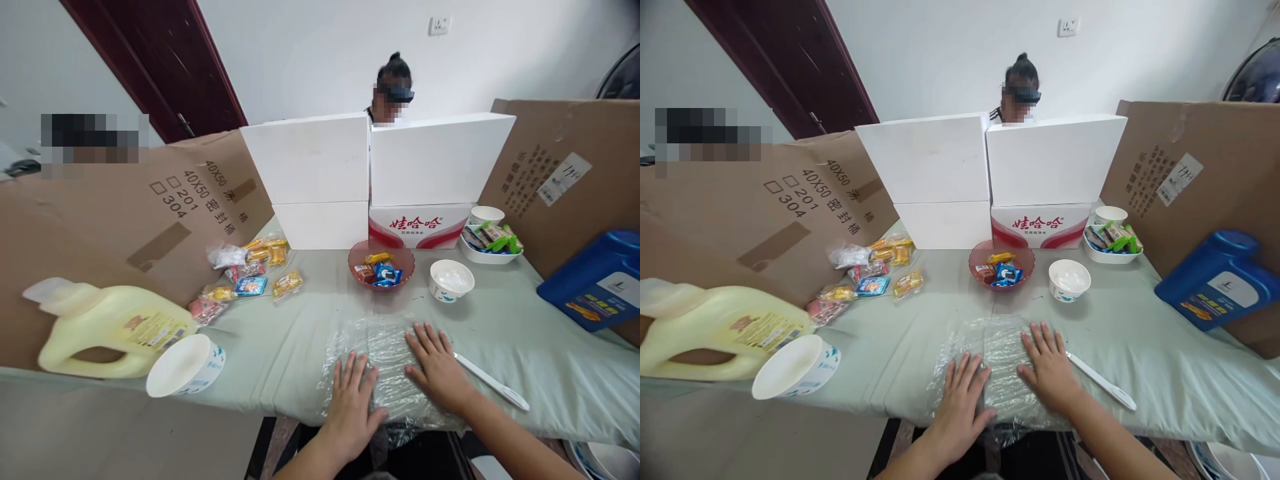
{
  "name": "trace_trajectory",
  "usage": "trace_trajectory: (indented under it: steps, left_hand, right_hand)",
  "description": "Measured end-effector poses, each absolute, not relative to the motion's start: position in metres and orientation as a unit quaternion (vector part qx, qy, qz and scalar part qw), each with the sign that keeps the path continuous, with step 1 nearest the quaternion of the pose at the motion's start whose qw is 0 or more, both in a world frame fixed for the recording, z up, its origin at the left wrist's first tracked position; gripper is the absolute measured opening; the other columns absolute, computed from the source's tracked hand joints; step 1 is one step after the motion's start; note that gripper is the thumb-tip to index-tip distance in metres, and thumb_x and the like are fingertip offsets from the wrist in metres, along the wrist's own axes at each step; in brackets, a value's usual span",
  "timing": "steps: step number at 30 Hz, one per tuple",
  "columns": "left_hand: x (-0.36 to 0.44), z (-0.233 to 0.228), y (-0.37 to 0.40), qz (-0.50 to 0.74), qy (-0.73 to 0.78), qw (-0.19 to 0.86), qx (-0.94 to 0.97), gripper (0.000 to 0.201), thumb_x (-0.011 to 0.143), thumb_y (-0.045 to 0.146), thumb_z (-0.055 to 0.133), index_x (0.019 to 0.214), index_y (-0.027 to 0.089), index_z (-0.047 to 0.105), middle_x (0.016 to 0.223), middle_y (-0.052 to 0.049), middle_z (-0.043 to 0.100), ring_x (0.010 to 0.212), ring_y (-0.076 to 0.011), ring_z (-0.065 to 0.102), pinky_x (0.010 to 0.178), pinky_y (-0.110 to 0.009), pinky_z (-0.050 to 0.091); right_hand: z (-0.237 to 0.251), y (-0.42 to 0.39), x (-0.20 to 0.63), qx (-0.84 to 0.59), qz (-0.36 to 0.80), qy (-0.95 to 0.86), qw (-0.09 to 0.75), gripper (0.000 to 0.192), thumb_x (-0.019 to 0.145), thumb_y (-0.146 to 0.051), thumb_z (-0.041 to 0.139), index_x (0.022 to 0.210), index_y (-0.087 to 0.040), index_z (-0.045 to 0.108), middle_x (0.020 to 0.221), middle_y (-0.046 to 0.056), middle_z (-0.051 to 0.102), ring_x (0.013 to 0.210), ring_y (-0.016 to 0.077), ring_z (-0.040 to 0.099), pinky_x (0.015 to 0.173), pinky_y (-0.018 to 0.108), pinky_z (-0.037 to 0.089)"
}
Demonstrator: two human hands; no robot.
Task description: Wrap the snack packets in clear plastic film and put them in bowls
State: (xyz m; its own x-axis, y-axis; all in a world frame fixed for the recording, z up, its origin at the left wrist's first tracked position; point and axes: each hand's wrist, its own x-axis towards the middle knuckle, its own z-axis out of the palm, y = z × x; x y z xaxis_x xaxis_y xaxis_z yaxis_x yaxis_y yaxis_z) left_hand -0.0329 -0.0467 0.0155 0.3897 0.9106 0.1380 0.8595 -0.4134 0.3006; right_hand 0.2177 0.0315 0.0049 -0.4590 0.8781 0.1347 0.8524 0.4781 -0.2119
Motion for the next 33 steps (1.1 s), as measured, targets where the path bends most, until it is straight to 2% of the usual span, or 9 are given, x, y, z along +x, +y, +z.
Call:
trace_trajectory:
  steps: [5, 7, 9, 13, 17, 21, 25, 29, 33]
  left_hand:
    - [-0.08, 0.033, -0.054, 0.094, 0.439, 0.176, 0.876, 0.076, 0.066, 0.042, 0.079, 0.133, 0.025, 0.048, 0.148, -0.011, 0.039, 0.141, -0.0377, 0.023, 0.111, -0.063, 0.026]
    - [-0.098, 0.036, -0.056, 0.086, 0.419, 0.191, 0.884, 0.055, 0.072, 0.03, 0.074, 0.124, 0.025, 0.054, 0.146, -0.009, 0.043, 0.141, -0.0342, 0.026, 0.112, -0.06, 0.026]
    - [-0.111, 0.038, -0.058, 0.116, 0.42, 0.201, 0.877, 0.028, 0.081, 0.013, 0.059, 0.107, 0.023, 0.061, 0.139, -0.006, 0.051, 0.138, -0.028, 0.033, 0.112, -0.052, 0.03]
    - [-0.12, 0.044, -0.055, 0.214, 0.479, 0.311, 0.793, 0.013, 0.081, 0.008, 0.049, 0.079, 0.021, 0.054, 0.117, -0.006, 0.065, 0.116, -0.0211, 0.056, 0.098, -0.037, 0.046]
    - [-0.116, 0.051, -0.034, 0.311, 0.558, 0.41, 0.651, 0.011, 0.078, 0.02, 0.056, 0.076, 0.021, 0.045, 0.087, -0.002, 0.068, 0.085, -0.0167, 0.065, 0.08, -0.03, 0.051]
    - [-0.107, 0.045, -0.008, 0.403, 0.586, 0.46, 0.532, 0.028, 0.073, 0.032, 0.06, 0.095, 0.022, 0.046, 0.068, 0.005, 0.059, 0.062, -0.0142, 0.062, 0.063, -0.026, 0.05]
    - [-0.096, 0.032, 0.007, 0.409, 0.672, 0.354, 0.506, 0.042, 0.074, 0.033, 0.059, 0.112, 0.02, 0.046, 0.072, 0.004, 0.06, 0.058, -0.0149, 0.061, 0.062, -0.028, 0.05]
    - [-0.09, 0.022, 0.007, 0.352, 0.725, 0.21, 0.554, 0.044, 0.077, 0.03, 0.058, 0.119, 0.019, 0.05, 0.08, 0.0, 0.066, 0.074, -0.0195, 0.066, 0.075, -0.033, 0.05]
    - [-0.087, 0.02, 0.003, 0.363, 0.717, 0.177, 0.568, 0.041, 0.084, 0.036, 0.053, 0.121, 0.018, 0.051, 0.084, -0.003, 0.069, 0.072, -0.019, 0.067, 0.072, -0.032, 0.051]
  right_hand:
    - [0.027, -0.004, 0.244, -0.327, 0.16, -0.924, 0.118, 0.078, 0.079, -0.06, 0.06, 0.145, -0.024, 0.037, 0.153, 0.011, 0.031, 0.142, 0.0315, 0.023, 0.113, 0.05, 0.027]
    - [0.029, -0.021, 0.25, -0.29, 0.192, -0.932, 0.097, 0.071, 0.082, -0.049, 0.063, 0.144, -0.027, 0.039, 0.151, 0.009, 0.035, 0.141, 0.0292, 0.027, 0.113, 0.048, 0.029]
    - [0.028, -0.033, 0.253, -0.301, 0.198, -0.927, 0.101, 0.05, 0.089, -0.03, 0.055, 0.138, -0.029, 0.047, 0.146, 0.007, 0.045, 0.138, 0.0248, 0.033, 0.112, 0.045, 0.032]
    - [0.03, -0.037, 0.253, -0.349, 0.242, -0.892, 0.158, 0.033, 0.09, -0.016, 0.043, 0.114, -0.027, 0.063, 0.121, 0.006, 0.065, 0.122, 0.0204, 0.053, 0.102, 0.038, 0.044]
    - [0.037, -0.027, 0.244, -0.44, 0.339, -0.805, 0.208, 0.027, 0.093, -0.026, 0.039, 0.105, -0.026, 0.064, 0.104, 0.007, 0.069, 0.097, 0.0203, 0.064, 0.085, 0.035, 0.052]
    - [0.03, -0.012, 0.229, -0.542, 0.376, -0.697, 0.281, 0.035, 0.091, -0.038, 0.043, 0.121, -0.024, 0.055, 0.099, 0.007, 0.068, 0.082, 0.0193, 0.066, 0.077, 0.035, 0.053]
    - [0.019, -0.004, 0.216, -0.591, 0.364, -0.641, 0.328, 0.049, 0.084, -0.038, 0.047, 0.13, -0.021, 0.042, 0.094, 0.003, 0.066, 0.063, 0.0151, 0.062, 0.067, 0.031, 0.053]
    - [0.014, -0.003, 0.212, -0.619, 0.34, -0.631, 0.321, 0.048, 0.085, -0.041, 0.046, 0.128, -0.021, 0.042, 0.086, 0.001, 0.065, 0.061, 0.0155, 0.06, 0.064, 0.031, 0.051]
    - [0.009, -0.003, 0.209, -0.617, 0.303, -0.642, 0.341, 0.048, 0.088, -0.044, 0.046, 0.13, -0.021, 0.04, 0.094, 0.004, 0.064, 0.068, 0.0163, 0.061, 0.067, 0.033, 0.052]
